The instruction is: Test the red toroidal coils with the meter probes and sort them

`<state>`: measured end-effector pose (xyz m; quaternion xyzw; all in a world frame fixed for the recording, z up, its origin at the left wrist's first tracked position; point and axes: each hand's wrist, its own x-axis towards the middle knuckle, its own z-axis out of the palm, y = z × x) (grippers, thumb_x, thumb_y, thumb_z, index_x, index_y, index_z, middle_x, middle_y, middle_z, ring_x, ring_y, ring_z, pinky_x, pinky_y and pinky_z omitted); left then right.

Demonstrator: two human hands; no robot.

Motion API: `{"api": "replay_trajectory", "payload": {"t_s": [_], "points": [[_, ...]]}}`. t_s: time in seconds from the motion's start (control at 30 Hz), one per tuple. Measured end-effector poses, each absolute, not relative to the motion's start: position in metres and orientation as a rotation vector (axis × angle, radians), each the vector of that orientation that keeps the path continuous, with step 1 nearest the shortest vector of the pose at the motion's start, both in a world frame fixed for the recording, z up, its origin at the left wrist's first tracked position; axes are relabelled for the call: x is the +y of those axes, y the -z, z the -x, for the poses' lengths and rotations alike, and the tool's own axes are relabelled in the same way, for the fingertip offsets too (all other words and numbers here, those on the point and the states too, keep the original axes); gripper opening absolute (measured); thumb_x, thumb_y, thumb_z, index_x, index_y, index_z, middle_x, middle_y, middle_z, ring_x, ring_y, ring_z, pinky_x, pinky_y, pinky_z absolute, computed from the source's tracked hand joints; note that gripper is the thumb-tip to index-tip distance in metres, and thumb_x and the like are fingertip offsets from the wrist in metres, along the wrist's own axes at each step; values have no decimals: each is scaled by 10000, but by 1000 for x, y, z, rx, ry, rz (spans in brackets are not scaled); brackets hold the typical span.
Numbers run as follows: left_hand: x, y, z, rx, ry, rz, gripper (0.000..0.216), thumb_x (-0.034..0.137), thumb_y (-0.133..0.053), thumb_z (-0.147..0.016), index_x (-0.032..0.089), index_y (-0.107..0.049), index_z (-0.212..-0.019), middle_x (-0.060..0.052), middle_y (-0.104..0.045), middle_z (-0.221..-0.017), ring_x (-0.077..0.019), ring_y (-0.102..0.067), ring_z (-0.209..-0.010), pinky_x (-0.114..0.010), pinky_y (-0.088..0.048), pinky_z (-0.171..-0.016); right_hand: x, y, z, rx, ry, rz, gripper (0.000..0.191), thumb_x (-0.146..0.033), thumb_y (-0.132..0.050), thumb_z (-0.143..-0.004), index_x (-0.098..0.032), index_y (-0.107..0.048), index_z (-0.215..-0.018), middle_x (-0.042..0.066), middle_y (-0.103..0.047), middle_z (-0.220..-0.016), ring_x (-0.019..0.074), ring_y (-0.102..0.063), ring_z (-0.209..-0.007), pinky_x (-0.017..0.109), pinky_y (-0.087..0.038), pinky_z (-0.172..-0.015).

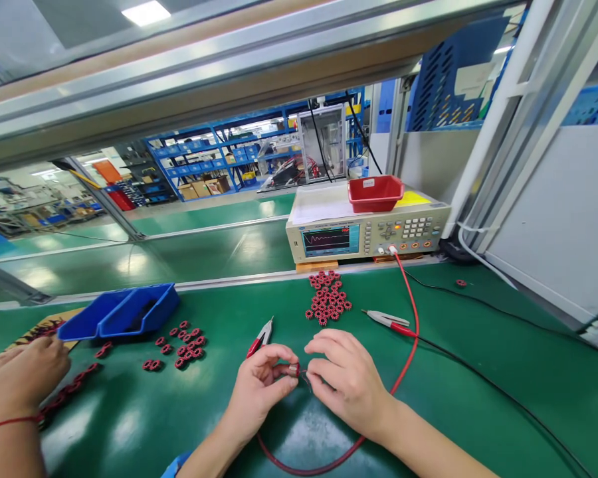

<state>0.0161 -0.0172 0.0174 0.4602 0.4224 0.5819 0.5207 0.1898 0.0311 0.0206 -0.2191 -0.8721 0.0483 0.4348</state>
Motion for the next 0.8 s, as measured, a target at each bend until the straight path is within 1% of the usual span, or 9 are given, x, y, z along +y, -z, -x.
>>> {"api": "replay_trajectory", "payload": {"t_s": [0.23, 0.8], "points": [[-17, -15, -16, 1010, -1414, -1204, 188, 51, -692, -663, 163, -639, -804, -14, -584, -830, -117, -578, -727, -230, -478, -686, 30, -21, -188, -2125, -104, 490, 135, -98, -544, -782, -202, -623, -747, 47, -651, -892, 195, -569, -914, 358, -501, -786], [-18, -11, -16, 1050, -1440, -1336, 162, 43, -647, -704, 169, -598, -793, -11, -580, -806, -120, -560, -717, -246, -460, -689, 30, -20, -186, -2095, -98, 478, 123, -82, -556, -766, -182, -614, -724, 44, -645, -880, 186, -564, -905, 338, -495, -779]]}}
